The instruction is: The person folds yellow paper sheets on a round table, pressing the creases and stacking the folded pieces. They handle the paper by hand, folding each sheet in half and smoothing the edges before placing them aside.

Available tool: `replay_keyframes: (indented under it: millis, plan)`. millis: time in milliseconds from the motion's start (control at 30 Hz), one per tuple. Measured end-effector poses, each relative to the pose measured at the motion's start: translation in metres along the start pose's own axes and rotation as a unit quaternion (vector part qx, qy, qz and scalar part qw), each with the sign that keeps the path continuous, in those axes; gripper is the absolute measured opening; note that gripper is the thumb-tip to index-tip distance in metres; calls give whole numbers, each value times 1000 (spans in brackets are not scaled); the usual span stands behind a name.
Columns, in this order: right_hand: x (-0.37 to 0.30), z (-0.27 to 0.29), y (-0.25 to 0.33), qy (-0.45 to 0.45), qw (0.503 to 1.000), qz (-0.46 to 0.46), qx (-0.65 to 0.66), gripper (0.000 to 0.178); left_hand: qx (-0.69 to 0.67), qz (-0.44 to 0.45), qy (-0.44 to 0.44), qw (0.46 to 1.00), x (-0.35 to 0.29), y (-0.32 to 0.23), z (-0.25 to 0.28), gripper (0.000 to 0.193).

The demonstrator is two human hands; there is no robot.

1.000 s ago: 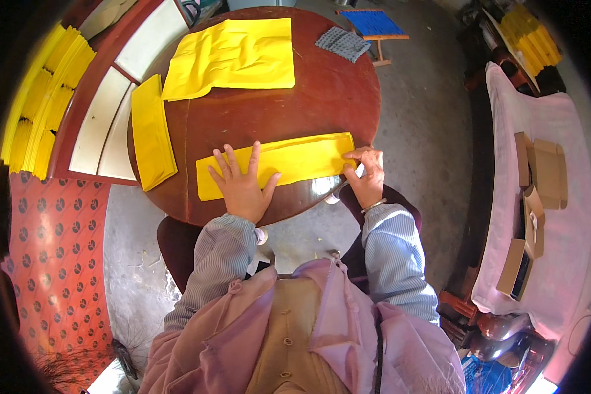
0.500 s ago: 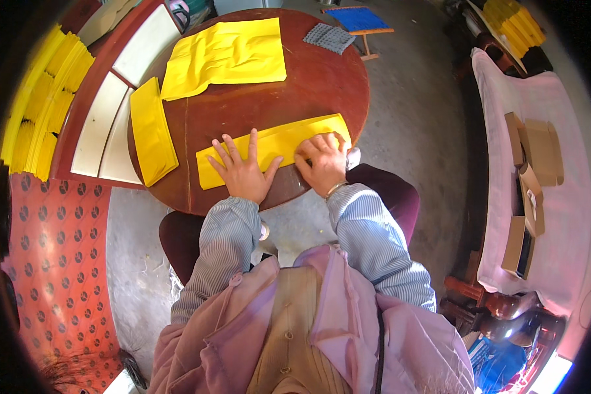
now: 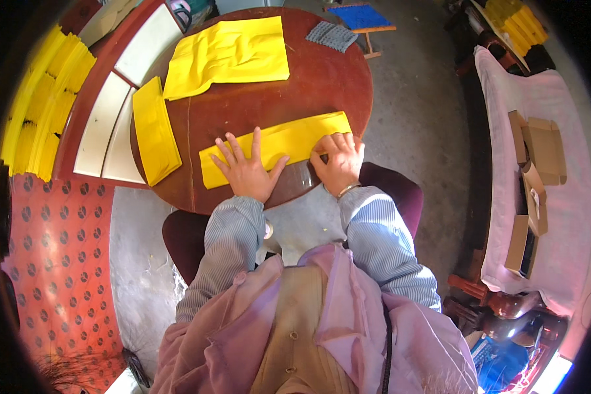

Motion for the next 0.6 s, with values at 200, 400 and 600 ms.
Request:
replay_keyframes:
  millis: [200,400,600]
  plan:
    - [1,-65,30,139,978,157,-12,52,11,12,20,1000,2,-2,-4,89]
    - [12,-61,-37,188,962,110,-163,65,6,-6,36,999,0,21,-2,91]
    - [15,-61,-41,224,956,79,-170,66,-2,-5,65,998,0,81,11,89]
Point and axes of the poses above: each hand's wrist, its own x-axis towards the middle knuckle, its own z-axis out of the back of the hand, y = z × x, the point moved 8 cm from there along x, towards the middle knuckle, and after that the axes turned 9 degrees about -y, right-handed, at the moved point
